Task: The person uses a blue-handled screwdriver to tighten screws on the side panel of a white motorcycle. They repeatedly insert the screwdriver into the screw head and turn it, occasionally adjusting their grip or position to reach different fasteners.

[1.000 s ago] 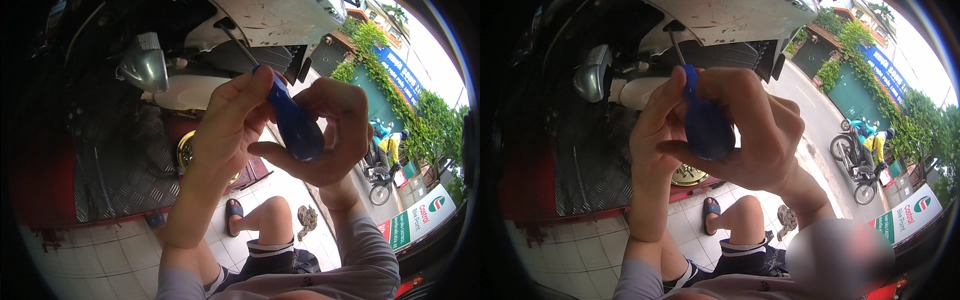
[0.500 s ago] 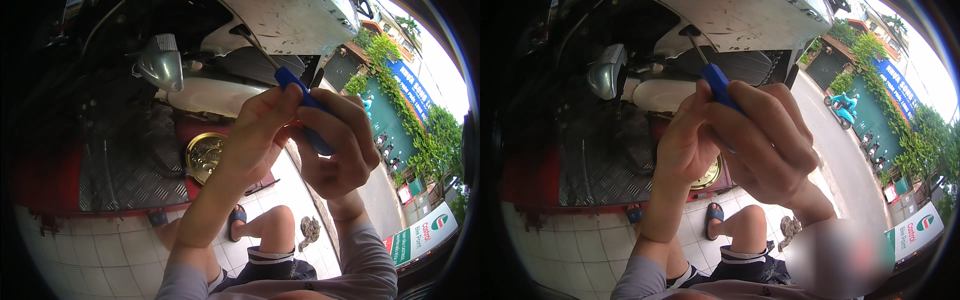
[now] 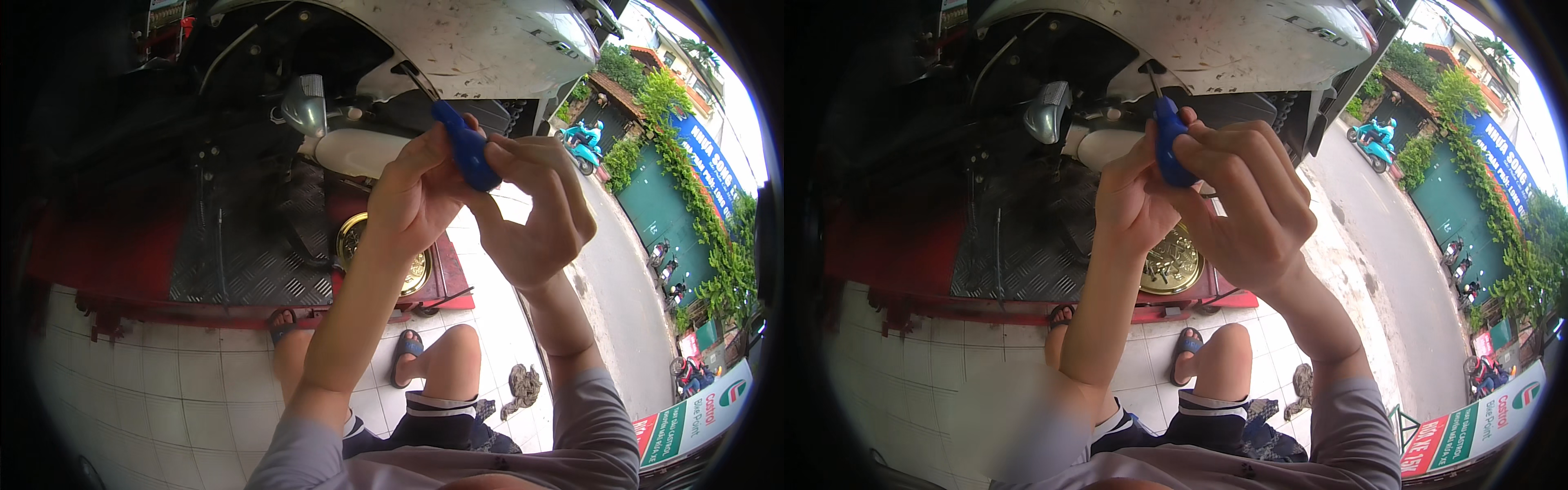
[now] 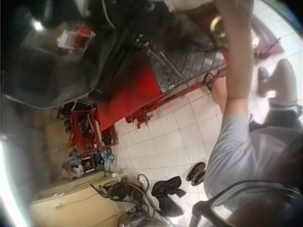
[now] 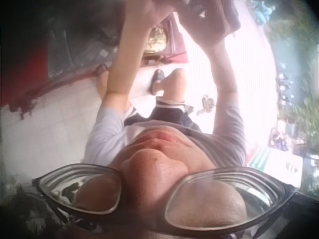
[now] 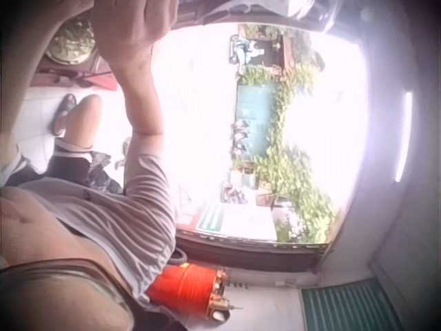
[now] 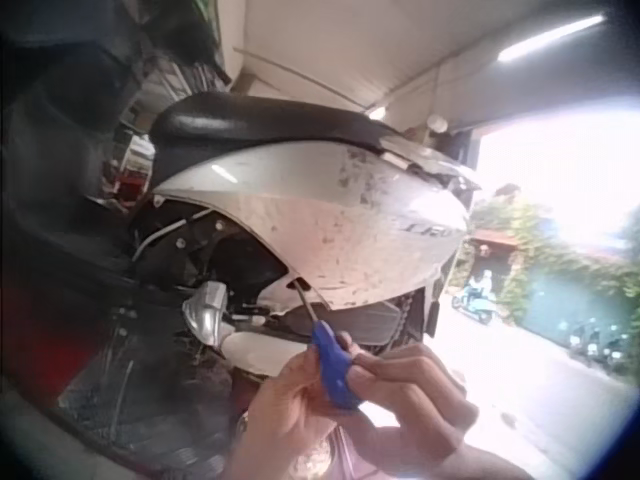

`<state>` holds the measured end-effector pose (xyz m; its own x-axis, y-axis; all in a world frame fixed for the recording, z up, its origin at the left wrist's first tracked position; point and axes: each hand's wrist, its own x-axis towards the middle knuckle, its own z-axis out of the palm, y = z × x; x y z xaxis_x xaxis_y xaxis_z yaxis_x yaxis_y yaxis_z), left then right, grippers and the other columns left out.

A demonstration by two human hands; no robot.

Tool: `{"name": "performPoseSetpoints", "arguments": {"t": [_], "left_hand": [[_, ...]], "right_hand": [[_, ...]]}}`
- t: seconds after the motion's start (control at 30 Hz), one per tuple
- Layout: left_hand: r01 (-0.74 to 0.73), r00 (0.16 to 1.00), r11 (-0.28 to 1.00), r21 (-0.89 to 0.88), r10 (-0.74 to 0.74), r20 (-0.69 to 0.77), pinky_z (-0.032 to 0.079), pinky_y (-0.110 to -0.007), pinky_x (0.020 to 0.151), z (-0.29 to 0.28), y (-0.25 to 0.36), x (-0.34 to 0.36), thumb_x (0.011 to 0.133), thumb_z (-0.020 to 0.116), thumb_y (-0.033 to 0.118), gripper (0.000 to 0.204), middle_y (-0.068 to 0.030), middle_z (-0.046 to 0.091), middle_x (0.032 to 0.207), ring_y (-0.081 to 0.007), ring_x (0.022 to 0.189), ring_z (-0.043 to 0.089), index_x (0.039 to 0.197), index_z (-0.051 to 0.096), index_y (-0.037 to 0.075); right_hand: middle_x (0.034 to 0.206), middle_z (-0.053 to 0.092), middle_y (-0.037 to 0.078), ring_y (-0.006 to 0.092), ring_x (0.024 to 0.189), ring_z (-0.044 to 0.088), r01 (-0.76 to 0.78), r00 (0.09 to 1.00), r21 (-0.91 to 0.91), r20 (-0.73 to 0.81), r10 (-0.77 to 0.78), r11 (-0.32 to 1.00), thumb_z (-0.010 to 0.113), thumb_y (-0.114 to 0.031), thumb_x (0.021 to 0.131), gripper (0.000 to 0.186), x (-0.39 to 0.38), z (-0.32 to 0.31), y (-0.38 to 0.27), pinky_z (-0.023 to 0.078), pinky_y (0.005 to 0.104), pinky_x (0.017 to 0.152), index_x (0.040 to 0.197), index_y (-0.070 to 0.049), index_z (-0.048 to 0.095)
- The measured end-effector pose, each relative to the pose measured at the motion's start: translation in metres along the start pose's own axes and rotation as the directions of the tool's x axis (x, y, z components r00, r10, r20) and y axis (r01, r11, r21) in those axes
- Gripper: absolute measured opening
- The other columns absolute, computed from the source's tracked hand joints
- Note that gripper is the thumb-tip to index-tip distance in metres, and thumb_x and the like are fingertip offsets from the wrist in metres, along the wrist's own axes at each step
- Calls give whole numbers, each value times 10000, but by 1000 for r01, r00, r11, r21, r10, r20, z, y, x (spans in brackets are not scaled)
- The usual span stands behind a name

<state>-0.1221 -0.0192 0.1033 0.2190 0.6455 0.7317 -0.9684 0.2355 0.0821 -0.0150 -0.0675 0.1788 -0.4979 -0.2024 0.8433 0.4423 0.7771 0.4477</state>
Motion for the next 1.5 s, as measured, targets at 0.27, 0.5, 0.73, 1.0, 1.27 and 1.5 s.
{"name": "performPoseSetpoints", "arguments": {"t": [0.27, 0.5, 0.73, 1.0, 1.27, 1.5], "left_hand": [[250, 929, 843, 476, -71, -363, 572, -345, 730, 34, 41, -3, 932, 686, 288, 250, -67, 688, 896, -171, 888, 672, 994, 650, 49], [101, 926, 968, 230, -7, -378, 535, -363, 863, 40, 23, 5, 956, 633, 162, 219, -113, 643, 1029, -210, 964, 638, 1080, 582, -11], [146, 978, 910, 389, -74, -194, 560, -368, 860, 31, 22, 5, 991, 578, 247, 375, -154, 629, 1149, -239, 1060, 637, 1196, 537, -65], [-305, 919, -755, 581, -72, 389, 582, -292, 732, 124, 24, -16, 844, 729, 39, 381, -98, 643, 1131, -194, 933, 653, 1212, 633, 25], [-258, 857, -961, 99, -181, 482, 532, -310, 589, 117, 17, -15, 686, 824, 72, 426, -69, 597, 885, -208, 690, 640, 1077, 659, 29], [-20, 924, -1000, -20, -26, 381, 470, -304, 464, 124, -1, -18, 737, 816, 182, 245, -46, 570, 698, -205, 517, 576, 796, 638, 24]], "right_hand": [[930, 620, 83, 279, 835, 598, 110, 979, 209, 144, -142, 972, 774, -1, 557, 410, 5, -8, 12, 515, 364, 669, 951, 12, 661], [926, 616, 72, 277, 829, 624, -221, 975, 134, 15, 221, 966, 790, -27, 651, 347, -6, -10, -5, 544, 357, 694, 968, -30, 651], [956, 627, 89, 284, 830, 630, -155, 977, 96, -135, 167, 983, 769, 4, 647, 398, -15, -5, 4, 540, 358, 680, 1029, -17, 660], [1081, 640, 73, 269, 889, 606, -98, 977, 263, -157, 143, 960, 722, 33, 646, 462, -25, 5, 27, 513, 378, 767, 1096, -62, 679], [1000, 693, 92, 188, 836, 664, -246, 702, 928, -30, 712, 281, 762, 44, 739, 399, -49, 38, 12, 546, 284, 725, 1119, -2, 651], [1169, 624, 138, 193, 1038, 628, 137, 807, 385, 491, 328, -913, 656, -191, 935, 444, -46, 81, 4, 526, 326, 890, 1284, 53, 531]]}}
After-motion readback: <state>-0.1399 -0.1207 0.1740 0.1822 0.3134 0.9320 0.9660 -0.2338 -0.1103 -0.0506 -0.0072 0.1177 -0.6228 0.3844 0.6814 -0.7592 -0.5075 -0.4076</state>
